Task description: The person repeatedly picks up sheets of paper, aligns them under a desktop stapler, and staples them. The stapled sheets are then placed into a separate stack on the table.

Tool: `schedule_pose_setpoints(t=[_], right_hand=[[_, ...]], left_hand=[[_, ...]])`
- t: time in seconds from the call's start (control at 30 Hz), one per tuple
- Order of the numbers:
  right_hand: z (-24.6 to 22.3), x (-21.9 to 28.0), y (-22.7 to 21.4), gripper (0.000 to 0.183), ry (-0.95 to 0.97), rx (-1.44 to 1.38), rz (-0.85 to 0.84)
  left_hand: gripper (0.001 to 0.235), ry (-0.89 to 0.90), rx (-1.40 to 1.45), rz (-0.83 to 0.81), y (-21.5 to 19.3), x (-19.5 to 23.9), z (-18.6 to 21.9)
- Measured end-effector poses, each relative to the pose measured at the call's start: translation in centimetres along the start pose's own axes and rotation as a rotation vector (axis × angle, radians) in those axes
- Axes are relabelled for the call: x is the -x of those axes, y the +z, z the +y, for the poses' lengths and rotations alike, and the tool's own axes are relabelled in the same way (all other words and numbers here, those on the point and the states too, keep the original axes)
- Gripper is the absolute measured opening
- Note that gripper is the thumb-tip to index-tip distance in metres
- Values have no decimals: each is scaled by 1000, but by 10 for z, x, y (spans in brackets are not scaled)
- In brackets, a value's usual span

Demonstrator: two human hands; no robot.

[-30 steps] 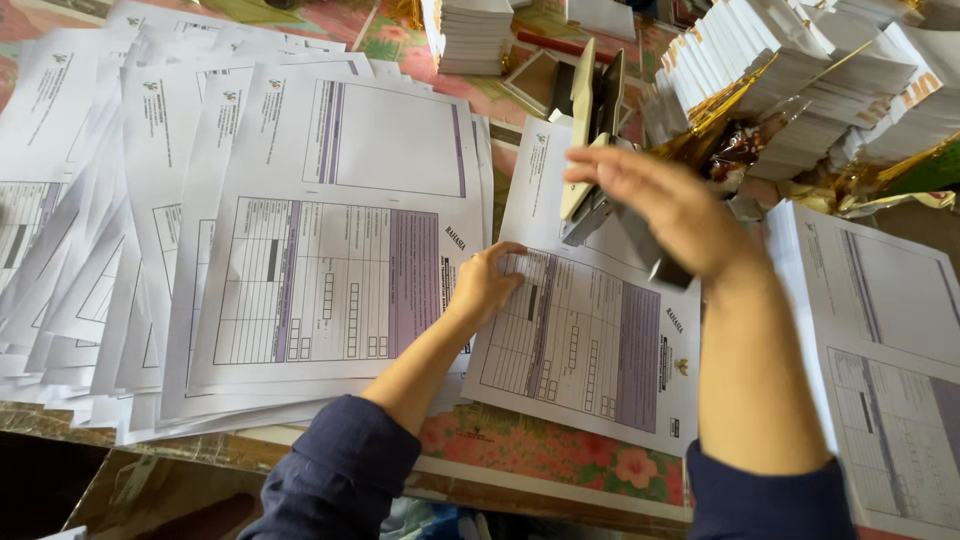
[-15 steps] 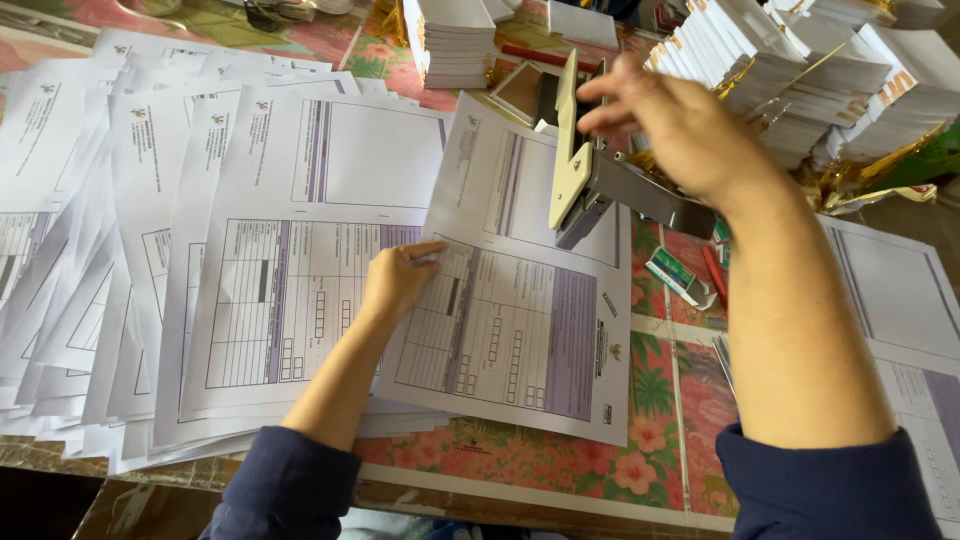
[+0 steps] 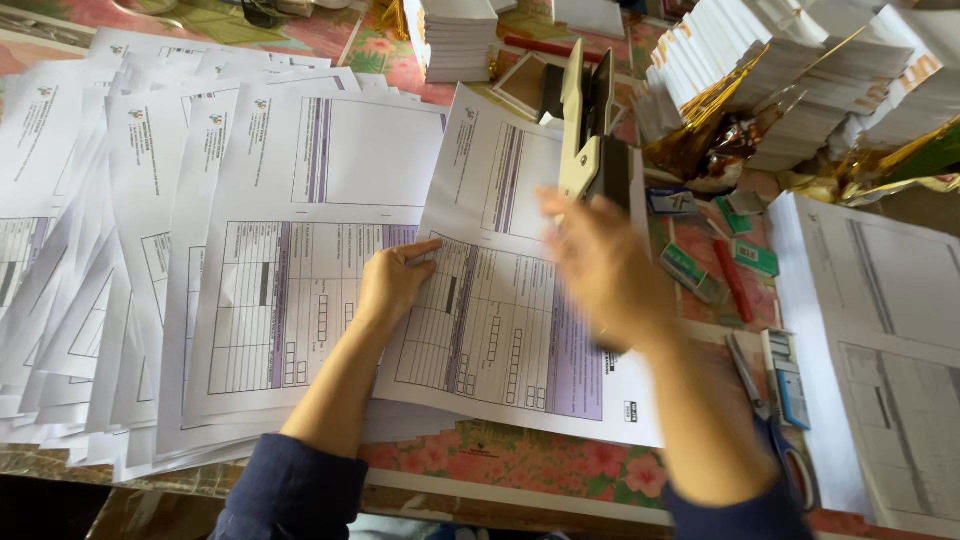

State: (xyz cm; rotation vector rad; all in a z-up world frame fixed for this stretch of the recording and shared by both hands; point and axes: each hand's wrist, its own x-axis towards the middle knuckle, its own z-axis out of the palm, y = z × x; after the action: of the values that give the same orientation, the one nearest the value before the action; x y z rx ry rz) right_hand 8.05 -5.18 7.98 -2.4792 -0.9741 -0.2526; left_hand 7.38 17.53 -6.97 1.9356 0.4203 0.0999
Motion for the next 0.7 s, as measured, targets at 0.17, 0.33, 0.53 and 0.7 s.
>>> schedule_pose_setpoints(t=[0.17, 0.33, 0.53, 0.7], right_hand=[[13, 22, 39, 48, -270, 296, 231], [-20, -33, -73, 29, 71, -551, -47], [11, -20, -91, 32, 250, -997, 512], [162, 156, -87, 14, 660, -18, 338]], left_hand=[[33, 4, -179, -28, -6, 21, 19], [35, -54, -99, -26, -12, 26, 36], [42, -63, -126, -57, -19, -7, -8], [38, -89, -285, 13, -120, 25, 2]])
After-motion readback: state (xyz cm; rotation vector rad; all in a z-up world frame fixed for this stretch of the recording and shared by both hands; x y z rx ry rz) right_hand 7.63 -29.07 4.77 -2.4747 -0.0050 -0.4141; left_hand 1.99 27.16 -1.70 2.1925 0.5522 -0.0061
